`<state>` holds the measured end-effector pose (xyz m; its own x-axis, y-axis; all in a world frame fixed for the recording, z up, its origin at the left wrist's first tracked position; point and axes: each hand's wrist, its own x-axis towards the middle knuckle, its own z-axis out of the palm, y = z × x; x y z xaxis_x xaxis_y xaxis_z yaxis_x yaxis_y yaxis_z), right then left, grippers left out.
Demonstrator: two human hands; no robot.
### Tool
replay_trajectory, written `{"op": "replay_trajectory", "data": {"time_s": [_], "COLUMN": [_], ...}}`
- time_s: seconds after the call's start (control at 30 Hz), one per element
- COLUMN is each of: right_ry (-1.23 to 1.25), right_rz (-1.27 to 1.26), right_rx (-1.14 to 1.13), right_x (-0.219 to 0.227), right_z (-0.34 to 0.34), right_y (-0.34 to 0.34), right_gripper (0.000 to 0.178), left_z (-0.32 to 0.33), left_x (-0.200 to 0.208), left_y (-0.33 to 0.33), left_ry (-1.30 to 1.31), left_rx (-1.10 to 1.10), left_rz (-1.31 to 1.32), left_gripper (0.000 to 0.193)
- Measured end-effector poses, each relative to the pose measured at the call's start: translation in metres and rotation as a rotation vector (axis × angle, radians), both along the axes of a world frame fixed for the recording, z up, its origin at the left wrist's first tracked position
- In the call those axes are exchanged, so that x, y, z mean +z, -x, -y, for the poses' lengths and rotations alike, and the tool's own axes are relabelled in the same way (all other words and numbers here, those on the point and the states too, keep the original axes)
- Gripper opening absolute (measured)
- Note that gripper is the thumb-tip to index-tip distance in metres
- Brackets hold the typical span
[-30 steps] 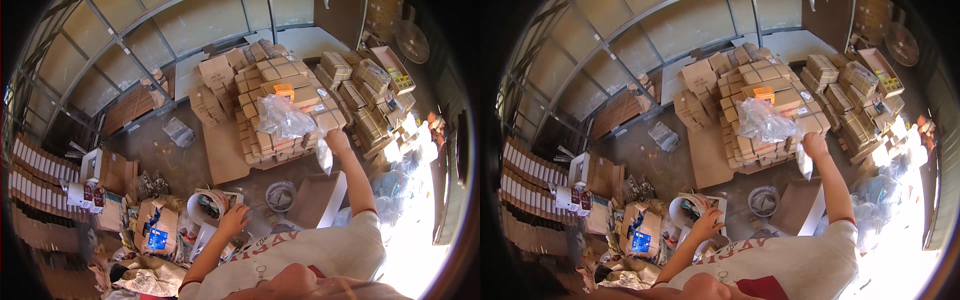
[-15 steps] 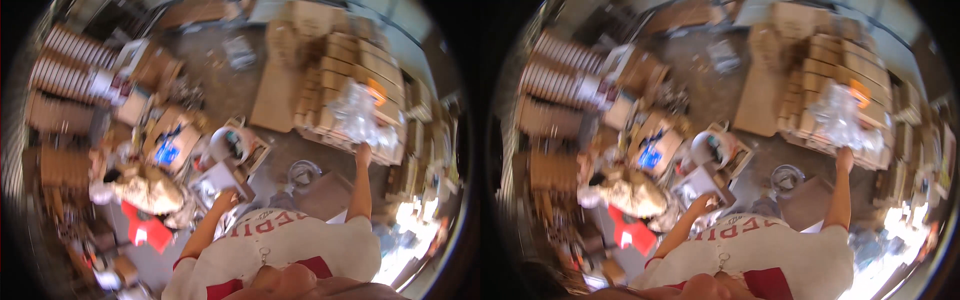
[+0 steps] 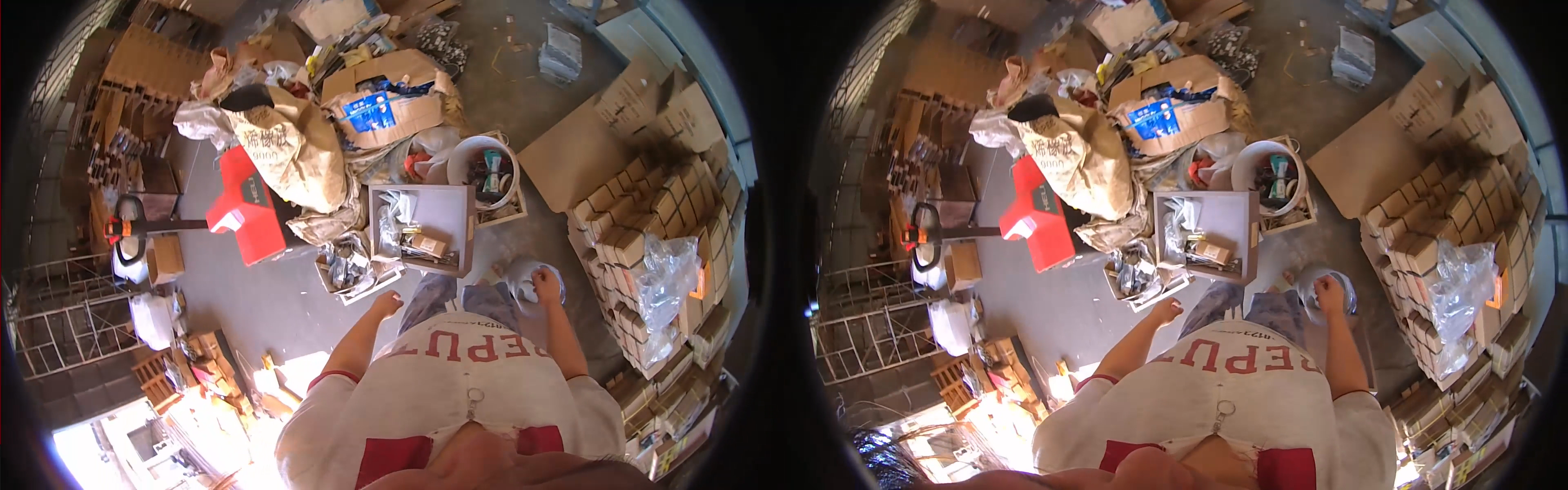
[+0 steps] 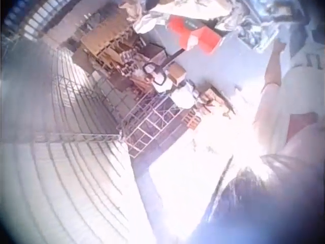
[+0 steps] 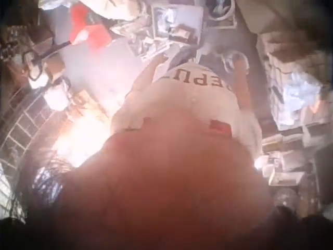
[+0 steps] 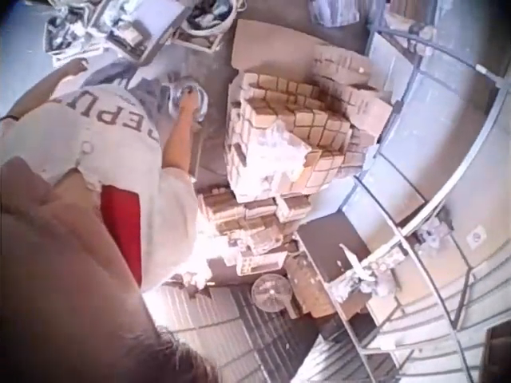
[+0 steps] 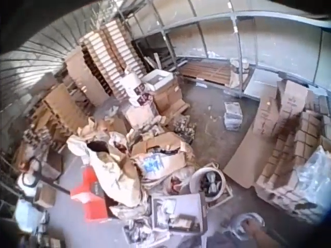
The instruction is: The person sorts through a tray of hardware, placing small metal components and white plastic blocks into a plastic bag. They then gather a bundle of metal rods from the tray and place them into a separate plastic bag.
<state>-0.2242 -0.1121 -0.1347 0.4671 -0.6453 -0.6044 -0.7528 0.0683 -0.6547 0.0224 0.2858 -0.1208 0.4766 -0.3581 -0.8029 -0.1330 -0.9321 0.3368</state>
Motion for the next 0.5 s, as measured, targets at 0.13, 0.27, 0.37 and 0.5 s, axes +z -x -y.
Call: {"op": "replay_trajectory", "data": {"time_s": [0.13, 0.27, 0.37, 0.5], "right_ry": [0.292, 0.23, 0.161, 0.466], "right_rz": [-0.015, 0.057, 0.049, -0.015], "right_rx": [0.409, 0.663, 0.773, 0.803], "right_x": [0.009, -0.006, -0.041, -0.081], "right_z": [-0.029, -0.09, -0.136, -0.183], "right_y": [-0.058, -0.13, -0.185, -0.254], "right_gripper": [0.019, 0.019, 0.018, 0.035], "left_z": [-0.001, -0.008, -0.024, -0.089], "left_x": [-0.025, -0.047, -0.047, -0.052], "left_y": [-0.004, -0.003, 0.002, 0.017], "left_ry": [0.107, 0.254, 0.373, 0.303], "left_rx": [0.085, 0.231, 0.432, 0.481], "left_rz": [-0.048, -0.096, -0.186, -0.225], "left_gripper": [0.036, 0.034, 0.029, 0.027]}}
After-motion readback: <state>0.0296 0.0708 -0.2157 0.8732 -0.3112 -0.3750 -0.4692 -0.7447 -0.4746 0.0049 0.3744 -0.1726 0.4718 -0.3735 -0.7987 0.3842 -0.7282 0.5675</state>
